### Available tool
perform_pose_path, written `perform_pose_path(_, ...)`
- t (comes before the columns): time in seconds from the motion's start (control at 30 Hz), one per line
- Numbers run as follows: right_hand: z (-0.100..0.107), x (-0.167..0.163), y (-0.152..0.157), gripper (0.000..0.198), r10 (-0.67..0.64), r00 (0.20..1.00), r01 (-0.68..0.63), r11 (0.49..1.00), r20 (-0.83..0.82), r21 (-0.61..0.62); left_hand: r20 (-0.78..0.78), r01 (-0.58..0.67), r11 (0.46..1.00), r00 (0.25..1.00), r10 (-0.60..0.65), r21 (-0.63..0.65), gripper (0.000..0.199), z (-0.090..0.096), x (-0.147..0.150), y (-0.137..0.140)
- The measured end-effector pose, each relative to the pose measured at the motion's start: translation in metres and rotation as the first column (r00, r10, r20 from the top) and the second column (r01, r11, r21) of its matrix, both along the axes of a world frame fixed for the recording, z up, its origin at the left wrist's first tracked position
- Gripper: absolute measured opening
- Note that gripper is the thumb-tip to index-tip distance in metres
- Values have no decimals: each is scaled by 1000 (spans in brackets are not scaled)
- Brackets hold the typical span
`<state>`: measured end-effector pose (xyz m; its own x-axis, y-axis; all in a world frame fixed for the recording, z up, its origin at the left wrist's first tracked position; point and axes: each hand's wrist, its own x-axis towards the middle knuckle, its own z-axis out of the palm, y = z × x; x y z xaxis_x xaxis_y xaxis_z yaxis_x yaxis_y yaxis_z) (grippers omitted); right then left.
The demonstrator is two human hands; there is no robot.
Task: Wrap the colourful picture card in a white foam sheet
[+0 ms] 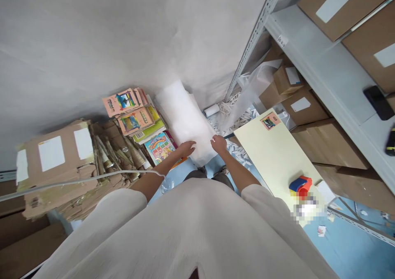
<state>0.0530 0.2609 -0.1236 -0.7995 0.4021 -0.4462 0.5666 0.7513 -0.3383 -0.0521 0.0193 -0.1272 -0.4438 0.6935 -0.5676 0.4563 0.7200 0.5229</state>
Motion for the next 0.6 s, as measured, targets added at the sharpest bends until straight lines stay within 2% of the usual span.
perform_pose_path(0.17, 2, -2, -3, 19, -9, 1000, 9, 999, 12, 41, -15, 13, 1000, 1000, -13, -1, 55, -2, 0, -1)
perform_pose_path(0.37, 5, 3, 1, 20, 14, 994, -14, 1000, -105, 1, -39, 25, 999, 999, -26, -29, 56, 1, -1, -1)
perform_pose_path(0.6, 1, 4, 10, 23, 10, 984, -34, 991, -180, -132, -24, 55, 993, 998, -57, -109, 59, 17, -3, 3)
